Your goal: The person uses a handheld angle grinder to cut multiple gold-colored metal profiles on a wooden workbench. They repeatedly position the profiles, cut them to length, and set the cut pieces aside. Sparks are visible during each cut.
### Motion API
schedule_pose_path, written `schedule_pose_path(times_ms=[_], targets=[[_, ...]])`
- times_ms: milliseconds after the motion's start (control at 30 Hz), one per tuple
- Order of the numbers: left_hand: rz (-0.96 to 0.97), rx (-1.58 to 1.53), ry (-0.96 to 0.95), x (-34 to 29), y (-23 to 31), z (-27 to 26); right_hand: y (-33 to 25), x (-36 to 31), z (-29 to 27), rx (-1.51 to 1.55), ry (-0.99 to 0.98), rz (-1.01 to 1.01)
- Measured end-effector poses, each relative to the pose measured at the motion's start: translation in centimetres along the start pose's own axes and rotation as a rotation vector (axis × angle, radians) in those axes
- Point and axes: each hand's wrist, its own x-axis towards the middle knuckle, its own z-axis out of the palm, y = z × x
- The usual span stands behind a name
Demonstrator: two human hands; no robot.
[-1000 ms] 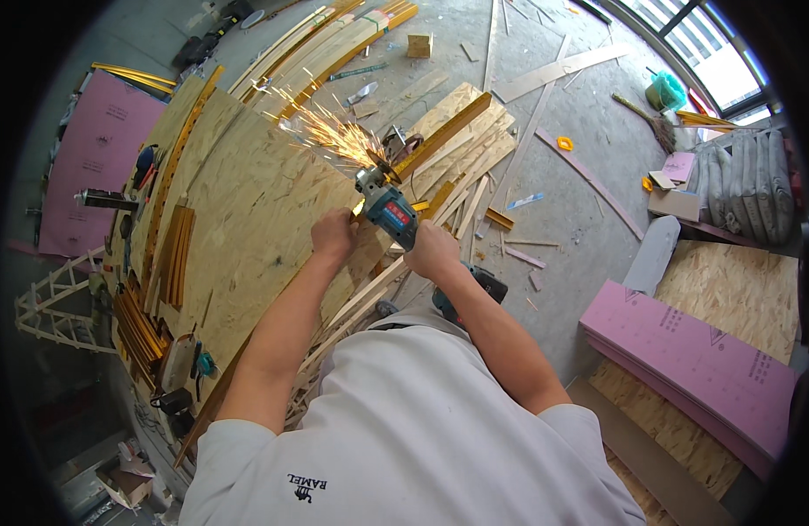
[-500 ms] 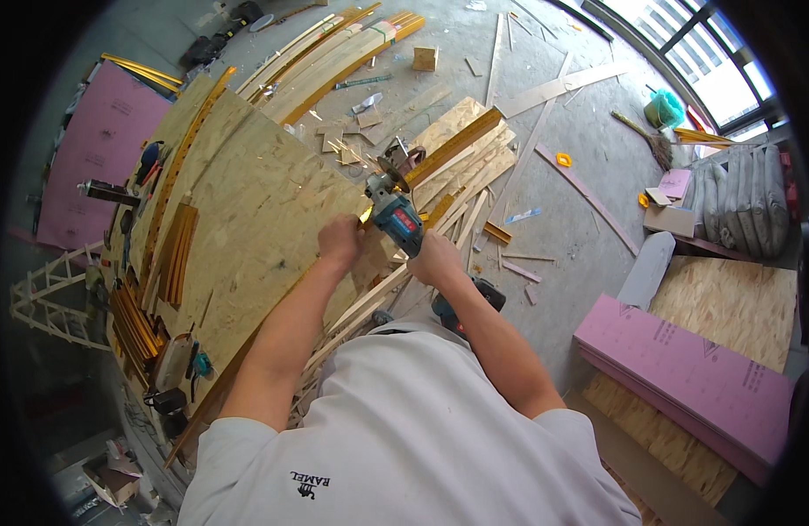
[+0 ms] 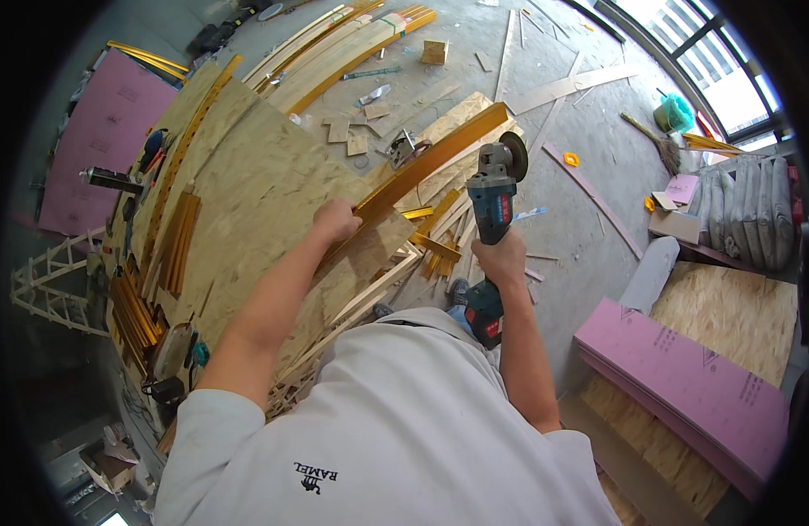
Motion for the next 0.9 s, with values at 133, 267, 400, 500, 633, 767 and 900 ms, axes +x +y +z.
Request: schedule_pose_path(times_ms=[133, 267, 400, 500, 633, 767, 900], targets=[[0.019, 0.017, -0.073, 2.4, -1.3, -0.1, 1.5, -0.1, 0.5, -0.023, 0.031, -0.020], [0.056, 0.017, -0.090, 4.2, -3.0, 0.3, 0.8, -0.1, 0.1, 0.010, 0.005, -0.020], [0.067, 0.003, -0.074, 5.0, -3.8, 0.5, 0.7, 0.3, 0.2, 0.033, -0.006, -0.031], [0.011, 0.041, -0.046, 4.4, -3.4, 0.3, 1.3, 0.9, 0.9, 0.050, 0.003, -0.059], [-0.073, 0.064, -0.015, 2.4, -0.8, -1.6, 1.2, 1.7, 1.4, 0.027, -0.003, -0.058], [-0.015, -0.035, 0.132, 1.7, -1.1, 0.1, -0.2, 2.2, 2.2, -0.018, -0.094, -0.078], [0.022, -0.068, 0.296, 0.5, -1.4, 2.3, -3.5, 2.3, 3.3, -0.111, -0.144, -0.119]])
